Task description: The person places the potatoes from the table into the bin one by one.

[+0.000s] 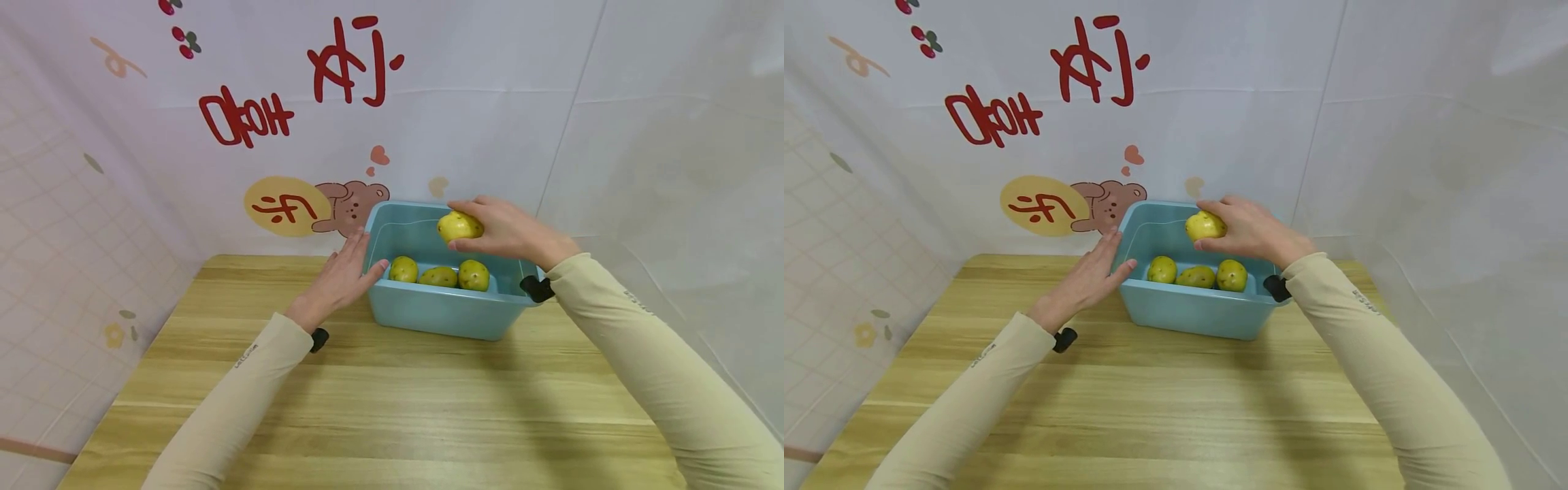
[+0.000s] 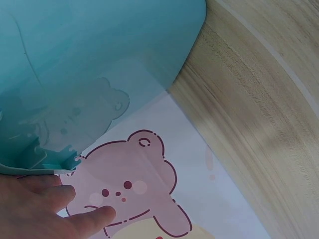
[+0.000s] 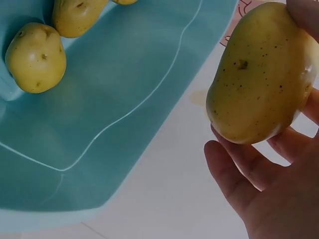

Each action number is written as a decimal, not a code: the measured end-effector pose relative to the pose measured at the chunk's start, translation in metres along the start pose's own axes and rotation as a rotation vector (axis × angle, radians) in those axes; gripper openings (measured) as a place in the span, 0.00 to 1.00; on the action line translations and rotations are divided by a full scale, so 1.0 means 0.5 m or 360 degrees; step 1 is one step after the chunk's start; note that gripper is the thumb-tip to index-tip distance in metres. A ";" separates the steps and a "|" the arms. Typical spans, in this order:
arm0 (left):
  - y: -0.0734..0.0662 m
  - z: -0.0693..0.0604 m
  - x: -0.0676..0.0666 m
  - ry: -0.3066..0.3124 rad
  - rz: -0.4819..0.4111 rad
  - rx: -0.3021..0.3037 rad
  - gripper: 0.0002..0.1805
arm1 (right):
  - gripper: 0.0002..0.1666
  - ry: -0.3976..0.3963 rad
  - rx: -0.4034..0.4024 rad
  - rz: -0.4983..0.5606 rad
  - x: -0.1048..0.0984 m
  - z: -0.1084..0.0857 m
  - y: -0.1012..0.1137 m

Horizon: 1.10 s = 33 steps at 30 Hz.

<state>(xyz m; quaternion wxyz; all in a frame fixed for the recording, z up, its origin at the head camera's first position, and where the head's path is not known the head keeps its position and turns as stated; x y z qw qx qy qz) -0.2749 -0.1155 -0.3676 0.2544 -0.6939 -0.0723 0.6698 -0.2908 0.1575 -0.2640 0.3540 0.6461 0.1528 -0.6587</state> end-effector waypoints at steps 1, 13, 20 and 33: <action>0.000 0.000 0.000 -0.0004 0.0000 0.0003 0.51 | 0.47 0.0005 0.0002 -0.0002 0.002 0.001 -0.001; -0.001 0.003 0.001 -0.0022 -0.0025 0.0021 0.50 | 0.49 0.0092 0.0071 0.0084 0.008 -0.030 -0.025; 0.001 -0.004 -0.005 0.0015 -0.0086 0.0010 0.51 | 0.45 -0.0014 0.0070 0.0104 -0.008 -0.087 -0.020; 0.009 -0.028 -0.032 -0.0095 -0.0152 0.0064 0.54 | 0.41 -0.0368 0.0032 0.0093 -0.014 -0.213 0.018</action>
Point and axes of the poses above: each hand's wrist, its own z-axis towards the middle knuckle, its own x-axis out of the palm, y = z × x, the point moved 5 cm from there along z, towards the middle knuckle, and after that the axes turned 8 degrees about -x, right-handed, at the moved point
